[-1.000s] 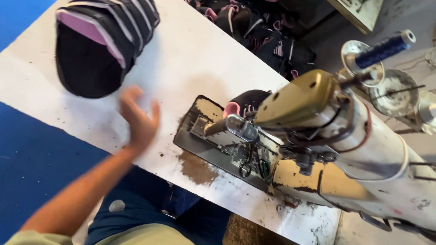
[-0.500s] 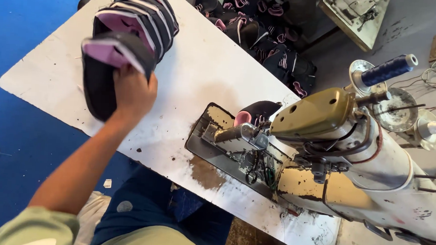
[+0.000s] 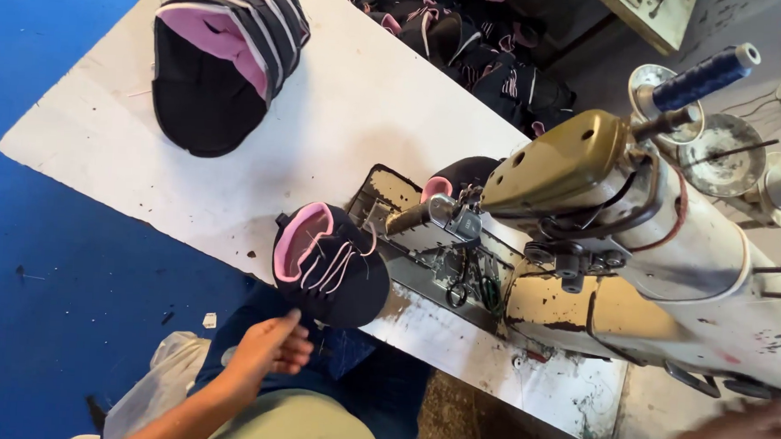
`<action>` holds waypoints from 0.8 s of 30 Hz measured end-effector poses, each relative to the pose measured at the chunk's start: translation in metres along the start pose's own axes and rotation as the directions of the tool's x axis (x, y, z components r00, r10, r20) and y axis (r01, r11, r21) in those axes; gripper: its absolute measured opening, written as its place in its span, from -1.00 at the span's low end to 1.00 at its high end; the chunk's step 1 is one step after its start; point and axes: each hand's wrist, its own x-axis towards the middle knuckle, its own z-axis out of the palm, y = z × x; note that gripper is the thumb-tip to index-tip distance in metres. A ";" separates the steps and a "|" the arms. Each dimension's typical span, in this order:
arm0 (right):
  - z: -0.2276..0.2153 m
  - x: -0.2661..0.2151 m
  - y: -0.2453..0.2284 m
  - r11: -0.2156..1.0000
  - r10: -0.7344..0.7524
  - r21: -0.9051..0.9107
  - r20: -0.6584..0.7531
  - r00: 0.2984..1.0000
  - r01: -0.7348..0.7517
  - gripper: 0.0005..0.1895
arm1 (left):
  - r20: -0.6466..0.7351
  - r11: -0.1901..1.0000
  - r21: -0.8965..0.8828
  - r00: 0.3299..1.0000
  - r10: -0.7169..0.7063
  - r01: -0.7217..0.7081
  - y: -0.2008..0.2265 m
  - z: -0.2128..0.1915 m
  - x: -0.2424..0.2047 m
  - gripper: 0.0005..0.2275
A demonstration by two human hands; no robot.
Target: The person uses a sewing machine to stitch pink laces onto the top of a black shoe. They repeatedly guide the shoe under the needle, sew a section, and then pull the shoe away to adjust the laces before continuing the process.
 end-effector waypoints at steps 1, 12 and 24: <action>0.052 -0.020 -0.003 1.000 -0.008 -0.014 -0.002 1.000 0.008 -0.56 | 0.016 0.989 0.136 0.999 0.051 -0.053 -0.007 -0.006 0.003 -0.56; 0.291 -0.135 -0.431 0.532 0.396 0.143 0.829 0.394 -0.835 -0.60 | 0.520 -0.007 0.604 0.387 0.762 -0.797 0.111 0.083 -0.056 -0.41; 0.305 -0.086 -0.429 0.468 0.421 0.091 0.852 0.312 -0.879 -0.65 | 0.623 0.023 0.736 0.691 0.367 -0.677 0.078 0.071 -0.089 -0.46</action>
